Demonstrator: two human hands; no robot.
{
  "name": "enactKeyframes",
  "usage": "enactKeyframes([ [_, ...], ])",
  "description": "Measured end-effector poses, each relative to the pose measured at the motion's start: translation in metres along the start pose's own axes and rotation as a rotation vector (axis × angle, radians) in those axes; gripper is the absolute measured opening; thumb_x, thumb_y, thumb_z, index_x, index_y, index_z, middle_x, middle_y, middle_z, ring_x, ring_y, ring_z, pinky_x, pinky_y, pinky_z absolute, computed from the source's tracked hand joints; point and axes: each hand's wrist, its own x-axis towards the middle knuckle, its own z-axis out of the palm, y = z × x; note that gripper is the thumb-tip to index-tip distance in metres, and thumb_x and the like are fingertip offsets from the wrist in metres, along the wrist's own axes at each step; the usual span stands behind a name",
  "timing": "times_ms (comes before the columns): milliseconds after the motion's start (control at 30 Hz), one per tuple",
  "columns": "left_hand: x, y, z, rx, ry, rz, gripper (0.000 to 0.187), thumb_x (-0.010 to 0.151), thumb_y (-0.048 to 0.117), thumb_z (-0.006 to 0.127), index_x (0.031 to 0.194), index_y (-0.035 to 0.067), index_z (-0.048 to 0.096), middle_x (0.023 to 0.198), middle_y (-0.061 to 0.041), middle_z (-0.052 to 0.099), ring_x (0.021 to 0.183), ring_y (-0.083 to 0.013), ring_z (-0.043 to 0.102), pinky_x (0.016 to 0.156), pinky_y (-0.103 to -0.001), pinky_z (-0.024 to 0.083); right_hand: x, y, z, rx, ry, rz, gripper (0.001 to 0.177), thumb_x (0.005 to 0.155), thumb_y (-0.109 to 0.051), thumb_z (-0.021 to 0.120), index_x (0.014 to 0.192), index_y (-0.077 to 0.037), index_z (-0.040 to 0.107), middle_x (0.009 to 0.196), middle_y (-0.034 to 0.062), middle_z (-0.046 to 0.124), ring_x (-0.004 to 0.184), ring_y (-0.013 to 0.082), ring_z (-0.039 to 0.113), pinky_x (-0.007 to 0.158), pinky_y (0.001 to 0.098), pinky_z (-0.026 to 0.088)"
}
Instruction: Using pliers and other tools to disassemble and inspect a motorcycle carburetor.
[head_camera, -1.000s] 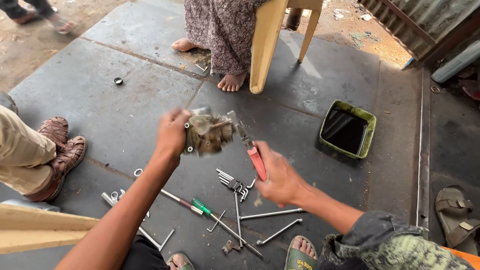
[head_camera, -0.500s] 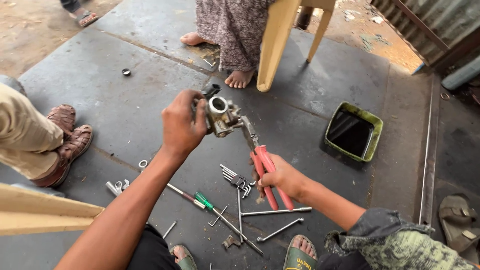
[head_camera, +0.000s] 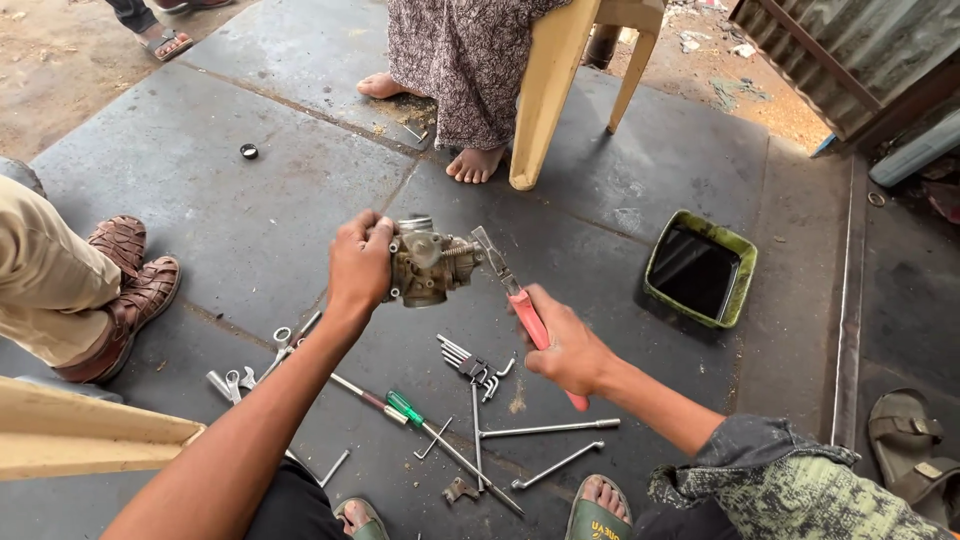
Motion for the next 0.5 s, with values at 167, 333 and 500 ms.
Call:
enactKeyframes([
  [167, -0.025, 0.032, -0.009, 0.167, 0.183, 0.898, 0.011, 0.099, 0.010, 0.059, 0.106, 0.002, 0.062, 0.085, -0.017, 0.069, 0.073, -0.0311, 0.071, 0.067, -0.044, 0.056, -0.011, -0.015, 0.019, 1.156, -0.324, 0.150, 0.057, 0.065, 0.004, 0.060, 0.119, -0.005, 0.043, 0.081, 0.0025, 0.049, 0.059, 0.0139, 0.048, 0.051, 0.0330, 0.043],
  [333, -0.030, 0.049, 0.004, 0.162, 0.113, 0.889, 0.011, 0.094, 0.008, 0.061, 0.101, -0.001, 0.062, 0.084, -0.020, 0.069, 0.073, -0.0350, 0.069, 0.067, -0.045, 0.054, -0.009, -0.033, 0.011, 1.222, -0.238, 0.075, 0.059, 0.064, 0.004, 0.061, 0.119, -0.004, 0.042, 0.081, 0.0029, 0.051, 0.062, 0.0146, 0.052, 0.054, 0.0332, 0.049],
  [500, 0.003, 0.017, 0.013, -0.167, 0.196, 0.395, 0.013, 0.095, 0.011, 0.060, 0.100, 0.002, 0.068, 0.084, -0.011, 0.075, 0.072, -0.0176, 0.070, 0.064, -0.033, 0.055, 0.004, -0.022, -0.020, 1.315, -0.106, -0.104, 0.059, 0.069, -0.004, 0.065, 0.124, 0.000, 0.043, 0.089, 0.0113, 0.062, 0.075, 0.0204, 0.065, 0.069, 0.0375, 0.060],
])
